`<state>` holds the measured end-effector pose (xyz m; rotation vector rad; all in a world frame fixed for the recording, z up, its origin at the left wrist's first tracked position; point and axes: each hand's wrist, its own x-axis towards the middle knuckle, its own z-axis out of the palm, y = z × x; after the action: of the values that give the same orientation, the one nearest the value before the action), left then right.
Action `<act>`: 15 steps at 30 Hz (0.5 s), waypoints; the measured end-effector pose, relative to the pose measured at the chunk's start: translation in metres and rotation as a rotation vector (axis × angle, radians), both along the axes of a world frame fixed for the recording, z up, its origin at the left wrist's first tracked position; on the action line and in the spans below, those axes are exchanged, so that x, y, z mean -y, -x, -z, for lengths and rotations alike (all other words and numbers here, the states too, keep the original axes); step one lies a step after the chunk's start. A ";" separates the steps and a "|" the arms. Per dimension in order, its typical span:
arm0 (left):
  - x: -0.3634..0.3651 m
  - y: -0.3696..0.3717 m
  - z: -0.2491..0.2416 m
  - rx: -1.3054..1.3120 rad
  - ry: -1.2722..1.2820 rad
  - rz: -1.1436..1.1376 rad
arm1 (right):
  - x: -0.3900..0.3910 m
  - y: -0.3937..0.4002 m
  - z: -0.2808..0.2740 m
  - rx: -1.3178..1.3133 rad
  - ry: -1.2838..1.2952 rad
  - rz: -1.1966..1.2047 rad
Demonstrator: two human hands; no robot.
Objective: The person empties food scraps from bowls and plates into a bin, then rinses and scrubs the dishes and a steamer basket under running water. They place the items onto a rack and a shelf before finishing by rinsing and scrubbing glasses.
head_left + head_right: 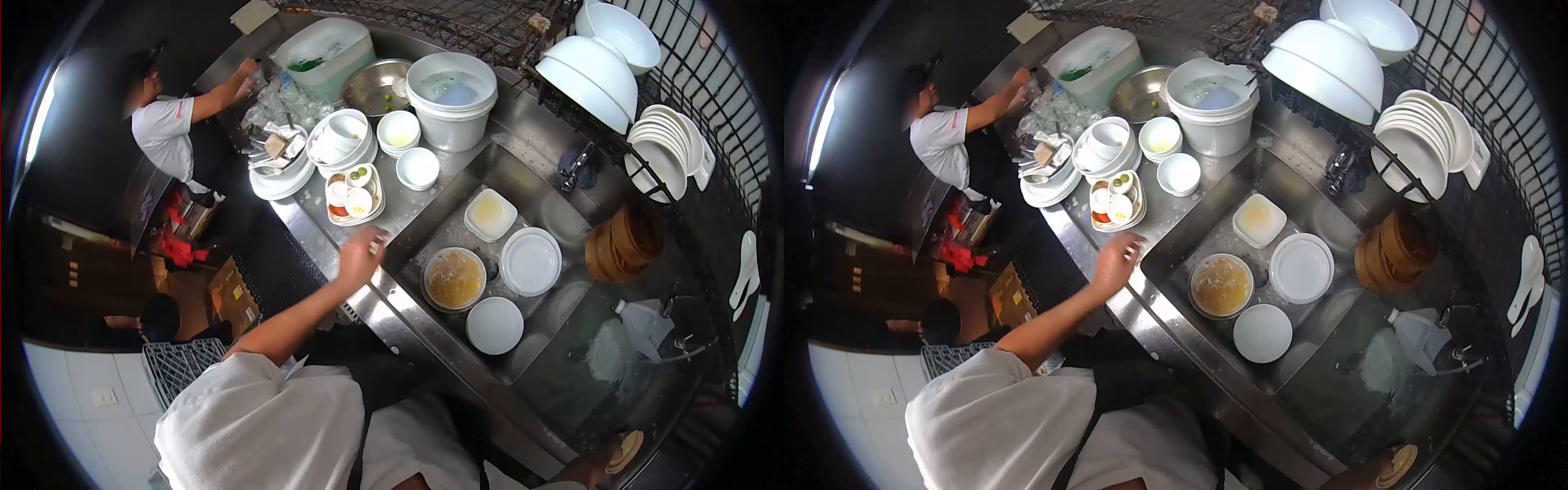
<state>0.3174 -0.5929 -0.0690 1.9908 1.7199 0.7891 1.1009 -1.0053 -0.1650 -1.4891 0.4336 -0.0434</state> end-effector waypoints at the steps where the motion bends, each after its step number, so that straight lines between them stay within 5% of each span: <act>1: -0.006 0.021 0.001 -0.085 -0.045 -0.100 | 0.009 0.004 -0.003 0.003 0.035 0.021; 4: -0.026 0.072 -0.016 -0.268 -0.079 -0.192 | 0.044 0.010 -0.011 0.024 0.133 0.083; 9: -0.079 0.120 -0.019 -0.401 -0.196 -0.031 | 0.037 0.028 -0.032 0.095 0.237 0.169; 13: -0.112 0.126 -0.019 -0.466 -0.097 0.074 | -0.071 0.098 -0.022 0.373 0.180 0.011; 15: -0.117 0.134 -0.014 -0.453 -0.141 0.100 | -0.191 0.222 -0.046 0.449 0.247 -0.261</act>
<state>0.1833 -0.4759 -0.0555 2.4783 1.8187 0.4572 0.8786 -0.8146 -0.1193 -1.7097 -0.1346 -0.2268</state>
